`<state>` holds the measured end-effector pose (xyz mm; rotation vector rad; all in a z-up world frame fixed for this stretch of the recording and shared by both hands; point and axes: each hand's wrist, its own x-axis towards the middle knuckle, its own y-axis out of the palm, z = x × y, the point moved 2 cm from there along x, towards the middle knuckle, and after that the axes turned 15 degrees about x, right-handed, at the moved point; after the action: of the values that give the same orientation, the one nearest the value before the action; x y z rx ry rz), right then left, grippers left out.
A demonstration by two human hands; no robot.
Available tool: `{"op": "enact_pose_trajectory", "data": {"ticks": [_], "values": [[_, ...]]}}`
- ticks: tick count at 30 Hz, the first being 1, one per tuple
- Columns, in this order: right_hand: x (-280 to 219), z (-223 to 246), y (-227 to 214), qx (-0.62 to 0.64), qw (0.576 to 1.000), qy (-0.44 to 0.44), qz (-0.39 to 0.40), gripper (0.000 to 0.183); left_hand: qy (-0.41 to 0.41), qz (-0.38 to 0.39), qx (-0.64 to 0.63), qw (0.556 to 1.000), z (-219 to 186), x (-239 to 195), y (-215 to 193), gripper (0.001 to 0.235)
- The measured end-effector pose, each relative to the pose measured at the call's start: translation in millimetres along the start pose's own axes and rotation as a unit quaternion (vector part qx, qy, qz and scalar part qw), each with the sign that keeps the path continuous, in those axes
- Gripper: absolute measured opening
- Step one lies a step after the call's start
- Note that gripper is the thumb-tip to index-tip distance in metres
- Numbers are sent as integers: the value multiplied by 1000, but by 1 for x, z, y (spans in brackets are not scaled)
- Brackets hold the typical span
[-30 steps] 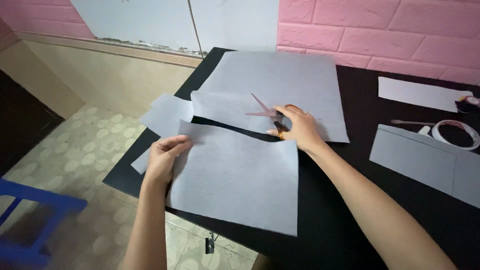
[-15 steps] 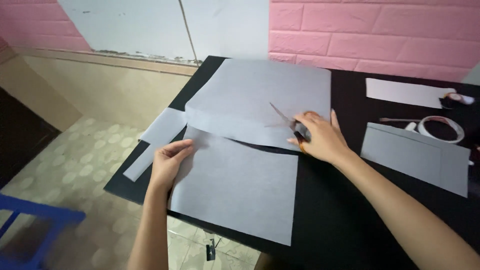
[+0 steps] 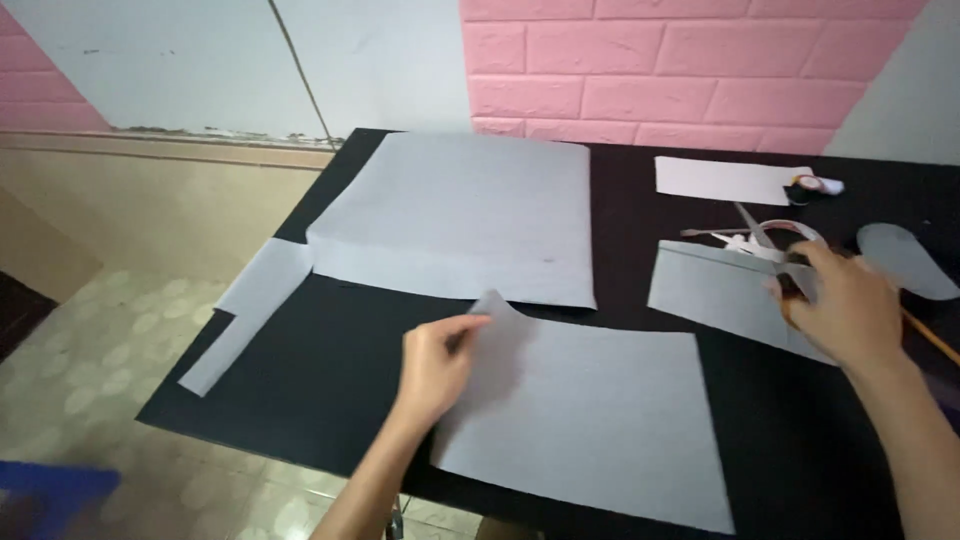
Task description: Cutting a piece of grey material with scissors and then using a ruler and pencil to mark lines on it for layout.
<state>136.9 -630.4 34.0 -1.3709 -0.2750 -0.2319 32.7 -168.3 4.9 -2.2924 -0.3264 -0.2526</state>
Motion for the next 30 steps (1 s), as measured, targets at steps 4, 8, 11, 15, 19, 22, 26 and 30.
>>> {"op": "enact_pose_trajectory", "data": {"ticks": [4, 8, 11, 15, 19, 22, 26, 30], "values": [[2, -27, -1, 101, 992, 45, 53, 58, -19, 51, 34, 998, -42, -4, 17, 36], [7, -39, 8, 197, 975, 65, 75, 56, -57, 91, 143, 984, -70, -5, 17, 39], [5, -16, -21, 242, 964, 94, 62, 55, 6, -9, 217, 976, -79, 1, 32, 45], [-8, 0, -39, 283, 958, 16, -50, 58, 42, -1, 57, 997, -110, 8, 45, 39], [-51, 67, -50, 324, 923, -145, -148, 52, -158, 336, -352, 859, -151, 4, 71, 83], [-87, 131, -62, 454, 810, -358, -99, 27, -228, 366, -571, 698, -155, 16, 95, 118], [-89, 138, -59, 563, 746, -355, 35, 46, -315, 41, -538, 781, -155, 52, 61, 61], [-61, 81, -61, 420, 896, 30, 141, 95, -328, 39, -680, 654, -11, 140, 101, 42]]}}
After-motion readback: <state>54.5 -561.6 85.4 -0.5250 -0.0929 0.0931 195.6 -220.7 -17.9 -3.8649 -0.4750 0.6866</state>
